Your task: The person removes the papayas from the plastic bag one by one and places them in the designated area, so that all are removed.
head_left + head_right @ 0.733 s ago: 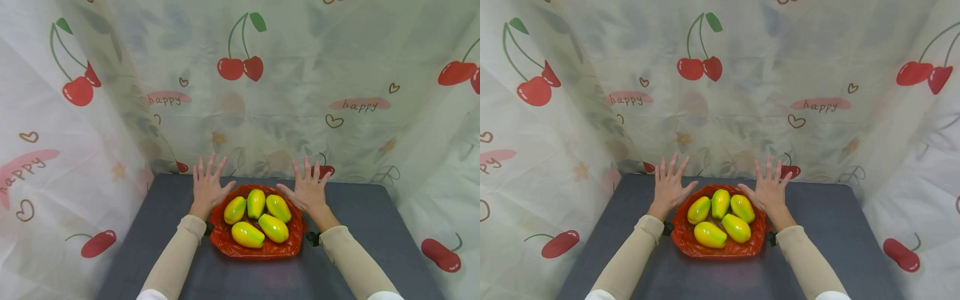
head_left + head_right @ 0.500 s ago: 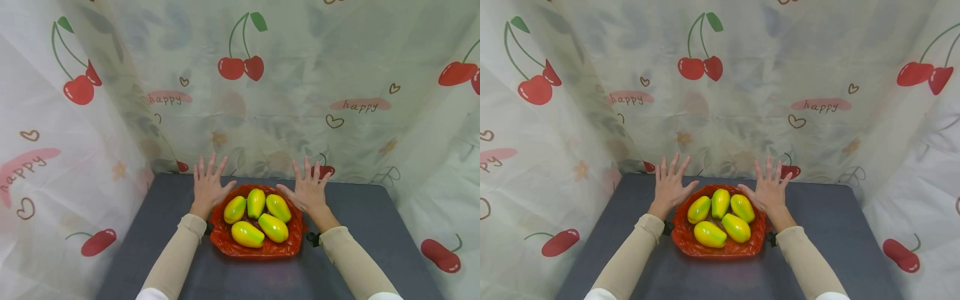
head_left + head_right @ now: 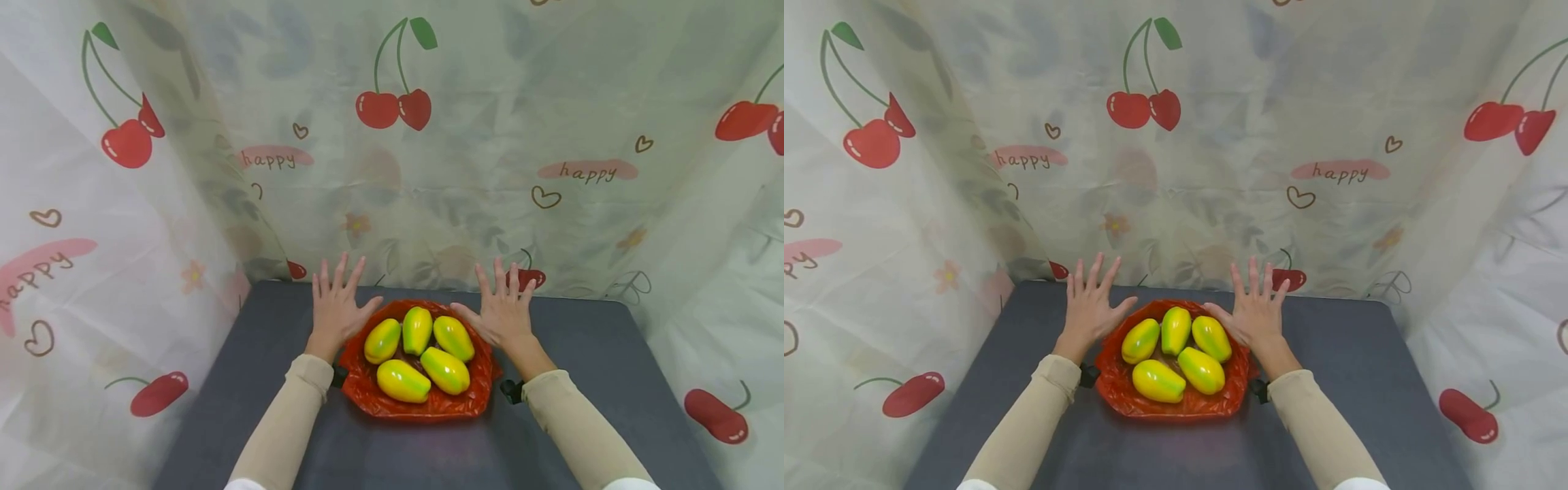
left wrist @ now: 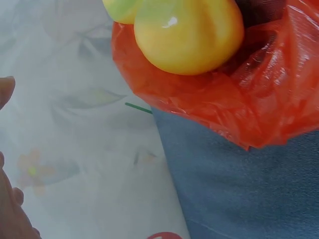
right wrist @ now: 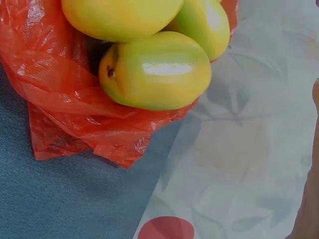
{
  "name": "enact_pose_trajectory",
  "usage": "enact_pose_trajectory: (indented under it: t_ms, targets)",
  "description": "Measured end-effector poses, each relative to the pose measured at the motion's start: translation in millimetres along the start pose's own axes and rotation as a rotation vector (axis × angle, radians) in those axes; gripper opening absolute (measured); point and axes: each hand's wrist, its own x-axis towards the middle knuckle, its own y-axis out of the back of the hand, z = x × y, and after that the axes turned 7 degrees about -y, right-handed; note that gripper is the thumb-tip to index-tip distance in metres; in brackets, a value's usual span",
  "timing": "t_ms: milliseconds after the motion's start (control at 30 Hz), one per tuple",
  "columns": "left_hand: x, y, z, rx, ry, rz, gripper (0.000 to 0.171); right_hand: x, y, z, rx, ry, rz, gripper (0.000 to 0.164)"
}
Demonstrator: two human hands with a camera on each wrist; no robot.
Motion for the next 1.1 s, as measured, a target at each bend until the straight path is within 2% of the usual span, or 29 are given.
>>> enact_pose_trajectory:
  t_ms: [267, 533, 767, 933, 1100]
  targets:
    - [-15.9, 6.6, -5.5, -0.090, 0.048, -0.036, 0.087, -8.7, -5.6, 1.6, 0.018, -0.009, -0.039, 0.101]
    - [-28.2, 1.1, -11.7, -0.151, 0.074, -0.037, 0.087, -16.8, -11.9, 2.4, 0.048, -0.017, -0.109, 0.104]
    - [-42.0, -7.9, -18.9, -0.227, 0.099, -0.043, 0.090, -24.6, -17.8, 0.9, 0.209, 0.021, -0.189, 0.099]
    - [-52.0, -13.2, -22.7, -0.254, 0.135, -0.092, 0.092, -27.8, -24.1, 1.2, 0.269, 0.067, -0.197, 0.091]
    - [-61.1, -18.1, -25.8, -0.324, 0.166, -0.123, 0.092, -25.2, -30.7, -1.2, 0.309, 0.119, -0.193, 0.084]
